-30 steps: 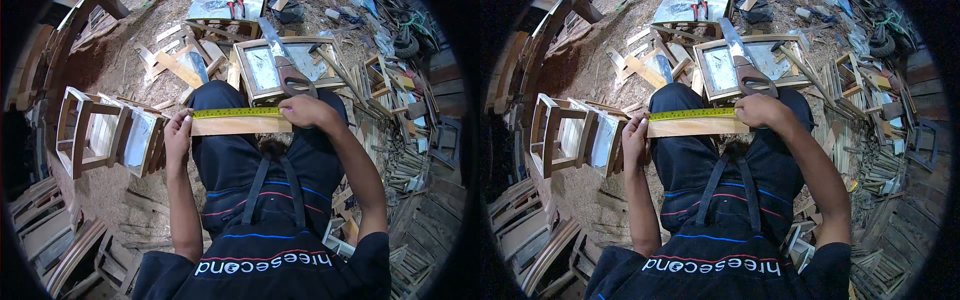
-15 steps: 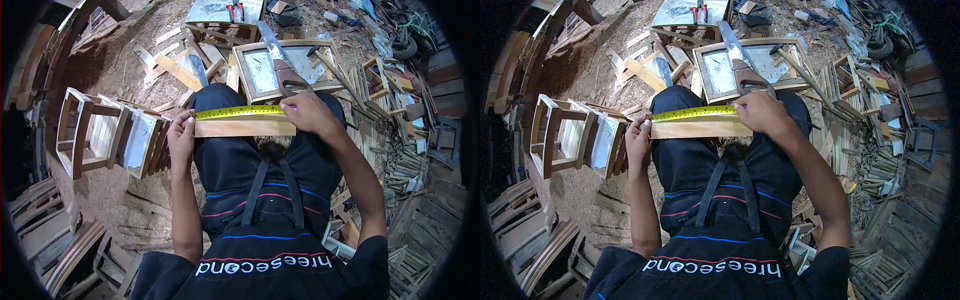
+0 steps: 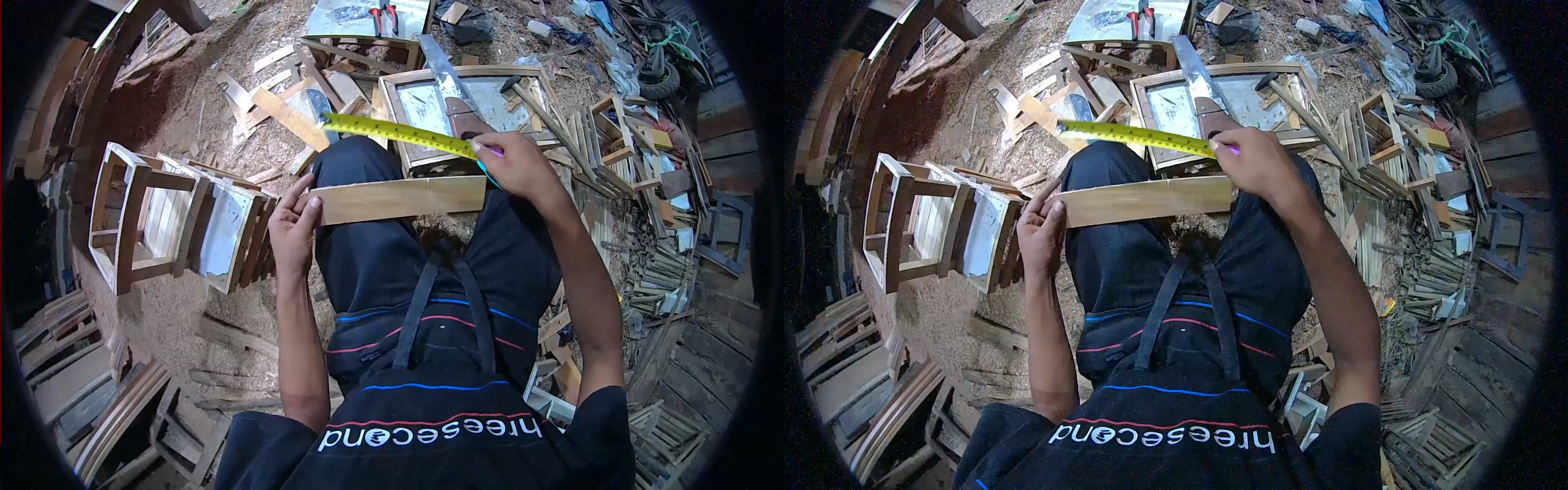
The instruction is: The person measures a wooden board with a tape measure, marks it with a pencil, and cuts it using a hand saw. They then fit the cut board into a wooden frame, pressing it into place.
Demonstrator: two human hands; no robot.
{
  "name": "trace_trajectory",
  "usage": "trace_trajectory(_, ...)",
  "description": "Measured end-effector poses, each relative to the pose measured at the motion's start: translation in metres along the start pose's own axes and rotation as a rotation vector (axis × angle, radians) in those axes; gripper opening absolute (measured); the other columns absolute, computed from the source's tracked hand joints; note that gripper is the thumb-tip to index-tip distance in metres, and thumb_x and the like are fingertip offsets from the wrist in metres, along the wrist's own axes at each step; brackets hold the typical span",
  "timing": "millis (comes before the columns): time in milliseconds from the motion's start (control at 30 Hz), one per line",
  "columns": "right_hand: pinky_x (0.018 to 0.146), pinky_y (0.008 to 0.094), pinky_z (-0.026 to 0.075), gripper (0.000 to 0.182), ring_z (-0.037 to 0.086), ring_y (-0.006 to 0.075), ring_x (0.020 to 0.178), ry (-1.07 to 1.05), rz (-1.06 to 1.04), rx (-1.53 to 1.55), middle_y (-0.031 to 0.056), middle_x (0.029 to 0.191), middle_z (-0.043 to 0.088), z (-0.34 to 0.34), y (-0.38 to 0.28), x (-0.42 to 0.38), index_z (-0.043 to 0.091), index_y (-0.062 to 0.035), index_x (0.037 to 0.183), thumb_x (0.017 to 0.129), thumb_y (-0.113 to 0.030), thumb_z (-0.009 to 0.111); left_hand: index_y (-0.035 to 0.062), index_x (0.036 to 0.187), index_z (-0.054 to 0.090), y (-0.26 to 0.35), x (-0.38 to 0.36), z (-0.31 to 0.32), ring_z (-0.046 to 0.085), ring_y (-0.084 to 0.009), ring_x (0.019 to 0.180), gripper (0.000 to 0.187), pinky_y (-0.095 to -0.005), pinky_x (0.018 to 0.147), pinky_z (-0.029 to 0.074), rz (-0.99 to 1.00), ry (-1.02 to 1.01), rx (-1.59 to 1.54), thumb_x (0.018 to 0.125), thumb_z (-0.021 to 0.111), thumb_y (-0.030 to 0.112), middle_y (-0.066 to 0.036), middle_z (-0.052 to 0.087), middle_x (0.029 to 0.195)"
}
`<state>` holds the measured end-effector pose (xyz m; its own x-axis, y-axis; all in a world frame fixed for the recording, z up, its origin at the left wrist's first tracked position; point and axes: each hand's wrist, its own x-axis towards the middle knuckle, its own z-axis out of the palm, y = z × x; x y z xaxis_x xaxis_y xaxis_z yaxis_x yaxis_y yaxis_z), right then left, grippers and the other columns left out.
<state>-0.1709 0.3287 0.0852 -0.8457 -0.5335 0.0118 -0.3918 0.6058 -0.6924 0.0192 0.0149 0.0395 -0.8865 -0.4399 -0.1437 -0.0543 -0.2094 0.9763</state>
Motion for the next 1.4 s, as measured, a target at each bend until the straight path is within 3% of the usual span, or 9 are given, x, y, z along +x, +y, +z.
trace_trajectory(33, 0.073, 0.0390, 0.052, 0.033, 0.071, 0.0282, 0.078, 0.004, 0.000, -0.001, 0.0186, 0.085, 0.072, -0.002, 0.005, -0.002, 0.071, 0.0002, 0.110, 0.094, -0.028, 0.064, -0.0069, 0.138, 0.052, -0.001, -0.002, 0.003, 0.066, -0.0105, 0.096, 0.042, -0.0225, 0.085, 0.053, 0.057, 0.004, -0.050, 0.098, 0.062, 0.003, -0.010, 0.070, 0.110)
trace_trajectory(100, 0.069, 0.0348, 0.051, 0.034, 0.066, 0.0188, 0.071, -0.093, 0.121, 0.068, 0.0129, 0.079, 0.071, -0.006, 0.013, -0.005, 0.071, 0.0015, 0.111, 0.095, -0.028, 0.064, -0.0066, 0.136, 0.053, -0.007, -0.002, 0.002, 0.066, -0.0135, 0.100, 0.040, -0.0257, 0.090, 0.053, 0.124, 0.011, -0.103, 0.098, 0.061, 0.003, -0.012, 0.070, 0.112)
trace_trajectory(133, 0.074, 0.0364, 0.054, 0.033, 0.072, 0.0244, 0.079, -0.108, 0.138, 0.099, 0.0203, 0.085, 0.072, -0.006, 0.016, -0.007, 0.073, -0.0028, 0.109, 0.093, -0.030, 0.064, -0.0064, 0.135, 0.053, -0.015, -0.002, -0.001, 0.066, -0.0156, 0.104, 0.037, -0.0274, 0.092, 0.053, 0.202, 0.035, -0.090, 0.099, 0.059, 0.002, -0.013, 0.068, 0.115)
trace_trajectory(433, 0.078, 0.0359, 0.054, 0.033, 0.073, 0.0244, 0.087, -0.114, 0.200, 0.144, 0.0196, 0.092, 0.074, 0.000, 0.018, -0.030, 0.072, -0.0031, 0.111, 0.092, -0.030, 0.065, -0.0038, 0.121, 0.057, -0.030, -0.012, 0.002, 0.065, -0.0171, 0.105, 0.022, -0.0296, 0.093, 0.052, 0.409, 0.103, -0.081, 0.100, 0.057, 0.001, -0.013, 0.066, 0.115)
trace_trajectory(633, 0.082, 0.0385, 0.054, 0.033, 0.072, 0.0312, 0.090, -0.027, 0.191, 0.073, 0.0217, 0.095, 0.073, -0.018, 0.006, -0.029, 0.072, -0.0031, 0.111, 0.093, -0.029, 0.064, -0.0051, 0.123, 0.058, -0.031, -0.008, 0.000, 0.067, -0.0189, 0.105, 0.023, -0.0314, 0.095, 0.052, 0.413, 0.130, -0.046, 0.100, 0.055, 0.000, -0.016, 0.069, 0.111)
trace_trajectory(733, 0.084, 0.0400, 0.053, 0.034, 0.072, 0.0331, 0.091, -0.007, 0.158, 0.027, 0.0219, 0.096, 0.073, -0.024, -0.004, -0.026, 0.072, -0.0033, 0.112, 0.094, -0.031, 0.063, -0.0064, 0.127, 0.059, -0.025, -0.002, -0.001, 0.067, -0.0134, 0.097, 0.031, -0.0263, 0.086, 0.054, 0.176, 0.223, -0.019, 0.098, 0.061, 0.004, -0.013, 0.070, 0.112)
trace_trajectory(900, 0.086, 0.0448, 0.053, 0.032, 0.069, 0.0398, 0.094, -0.068, 0.036, -0.107, 0.0235, 0.098, 0.071, -0.020, -0.032, -0.020, 0.074, -0.0025, 0.106, 0.091, -0.027, 0.061, -0.0077, 0.130, 0.059, -0.010, 0.014, 0.006, 0.067, -0.0113, 0.092, 0.035, -0.0233, 0.083, 0.054, 0.088, 0.185, -0.033, 0.096, 0.063, 0.001, -0.012, 0.071, 0.110)
trace_trajectory(1067, 0.078, 0.0415, 0.053, 0.030, 0.071, 0.0352, 0.086, -0.257, 0.026, -0.084, 0.0229, 0.091, 0.071, 0.009, -0.014, -0.009, 0.072, 0.0010, 0.103, 0.093, -0.025, 0.060, -0.0092, 0.129, 0.059, -0.015, 0.016, 0.002, 0.068, -0.0100, 0.091, 0.035, -0.0213, 0.083, 0.055, 0.060, 0.130, -0.107, 0.096, 0.065, 0.001, -0.011, 0.072, 0.107)
trace_trajectory(1400, 0.077, 0.0413, 0.053, 0.032, 0.071, 0.0347, 0.084, -0.334, 0.045, -0.050, 0.0221, 0.089, 0.072, 0.024, -0.004, -0.006, 0.072, 0.0002, 0.105, 0.093, -0.026, 0.060, -0.0113, 0.132, 0.056, -0.027, 0.014, -0.006, 0.068, -0.0125, 0.099, 0.042, -0.0226, 0.088, 0.055, 0.070, 0.045, -0.178, 0.094, 0.068, 0.003, -0.014, 0.070, 0.117)
